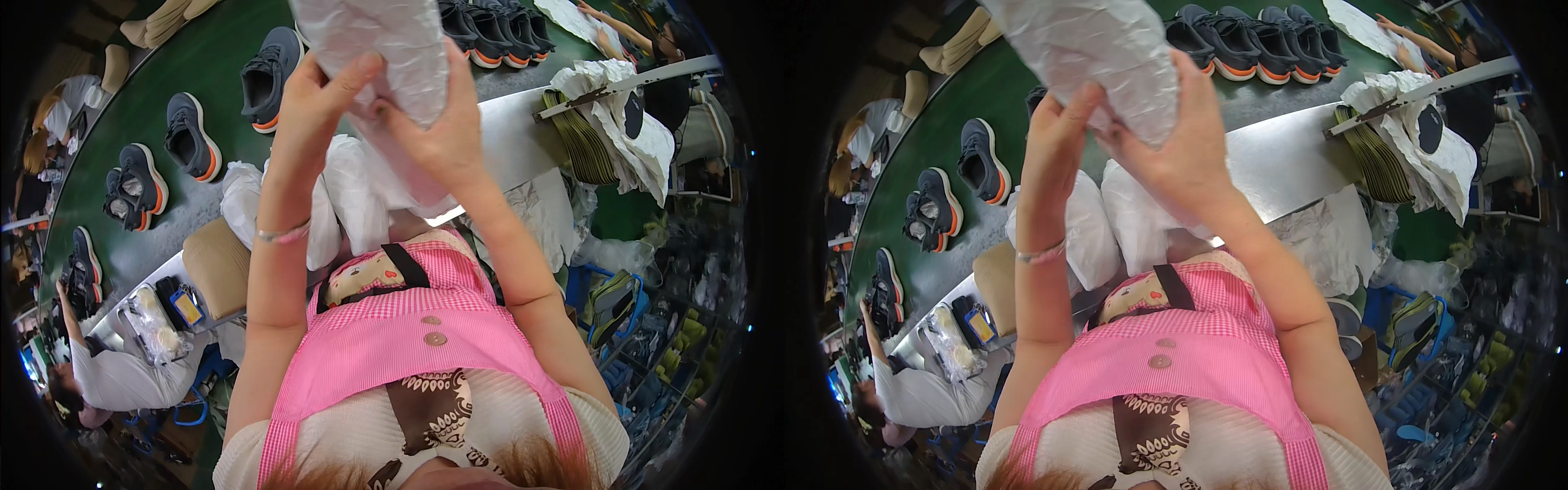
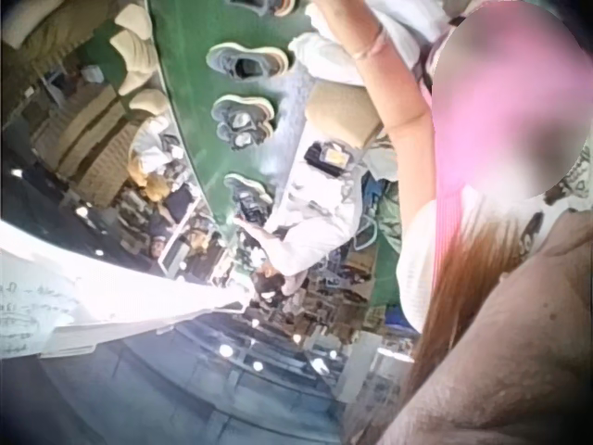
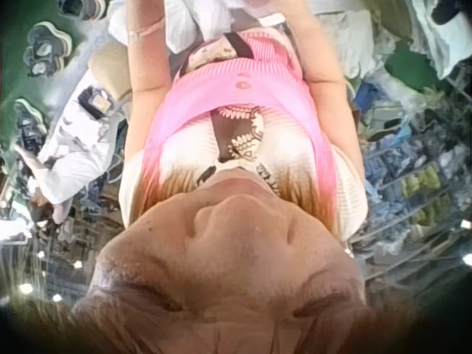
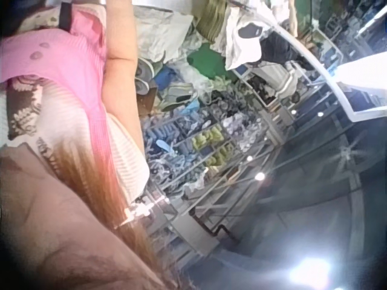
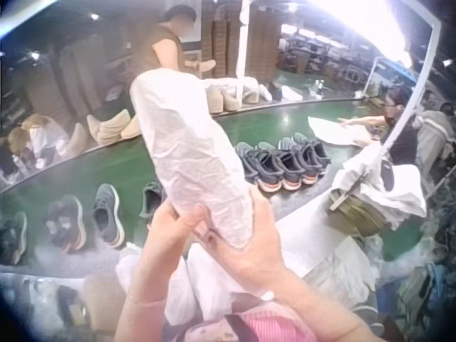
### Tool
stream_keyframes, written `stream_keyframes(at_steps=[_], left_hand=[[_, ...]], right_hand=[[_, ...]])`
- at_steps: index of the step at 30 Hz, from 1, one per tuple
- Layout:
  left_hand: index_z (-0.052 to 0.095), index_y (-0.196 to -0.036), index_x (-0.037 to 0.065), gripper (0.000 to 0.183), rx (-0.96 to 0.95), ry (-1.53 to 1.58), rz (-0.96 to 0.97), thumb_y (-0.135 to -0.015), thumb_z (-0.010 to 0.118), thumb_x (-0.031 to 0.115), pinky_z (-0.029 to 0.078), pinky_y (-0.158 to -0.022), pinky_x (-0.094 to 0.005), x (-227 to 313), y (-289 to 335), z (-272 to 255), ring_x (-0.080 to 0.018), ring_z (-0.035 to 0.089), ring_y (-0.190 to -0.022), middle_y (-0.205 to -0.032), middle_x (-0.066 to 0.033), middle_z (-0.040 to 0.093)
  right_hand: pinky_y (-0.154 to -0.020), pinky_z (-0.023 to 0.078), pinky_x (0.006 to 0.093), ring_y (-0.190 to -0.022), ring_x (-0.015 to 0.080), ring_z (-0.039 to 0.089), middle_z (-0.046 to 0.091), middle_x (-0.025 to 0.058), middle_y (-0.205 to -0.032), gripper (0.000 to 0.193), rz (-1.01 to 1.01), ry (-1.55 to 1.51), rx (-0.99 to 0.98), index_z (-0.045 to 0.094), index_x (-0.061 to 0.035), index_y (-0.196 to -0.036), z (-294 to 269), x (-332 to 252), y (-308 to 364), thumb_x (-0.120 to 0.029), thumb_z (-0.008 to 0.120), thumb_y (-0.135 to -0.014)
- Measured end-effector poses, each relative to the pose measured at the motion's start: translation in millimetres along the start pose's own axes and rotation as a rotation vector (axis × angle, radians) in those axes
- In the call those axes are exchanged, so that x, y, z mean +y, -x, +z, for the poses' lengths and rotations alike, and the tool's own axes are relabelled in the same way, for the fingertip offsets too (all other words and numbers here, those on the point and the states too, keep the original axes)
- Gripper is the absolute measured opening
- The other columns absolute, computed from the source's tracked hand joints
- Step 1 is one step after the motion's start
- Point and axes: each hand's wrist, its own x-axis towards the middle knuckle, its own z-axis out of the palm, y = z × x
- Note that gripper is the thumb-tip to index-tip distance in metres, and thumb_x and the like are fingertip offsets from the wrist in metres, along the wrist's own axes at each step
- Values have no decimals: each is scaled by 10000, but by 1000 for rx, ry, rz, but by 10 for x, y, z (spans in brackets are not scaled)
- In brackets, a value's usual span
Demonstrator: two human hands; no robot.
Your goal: The person inserts shoe trees into sneakers, wraps each pair in white tissue paper, and places the wrapped pairs on a green conveyor belt. The process is repeated for multiple pairs of shoes.
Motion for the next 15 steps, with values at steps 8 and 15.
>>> stream_keyframes(at_steps=[8, 15], left_hand=[[535, -1261, 0, 458, -28, 436, -35, -908, 668, 259, 491, -938, -322, -57, 72, 54, -172, 613, -1071, -1184, -86, 632], [544, -1271, 35, 499, 28, 543, -255, -900, 661, 347, 476, -927, -297, -57, 140, -3, -154, 593, -1080, -1199, -54, 616]], right_hand=[[-811, 467, 230, -951, 92, 576, 615, 29, -1049, 528, 408, -794, -278, 531, -20, -1175, -58, -97, -114, -464, 631, -908], [-795, 464, 234, -900, 62, 566, 638, 7, -997, 587, 606, -808, -395, 624, 2, -1100, 19, -51, -189, -555, 536, -935]])
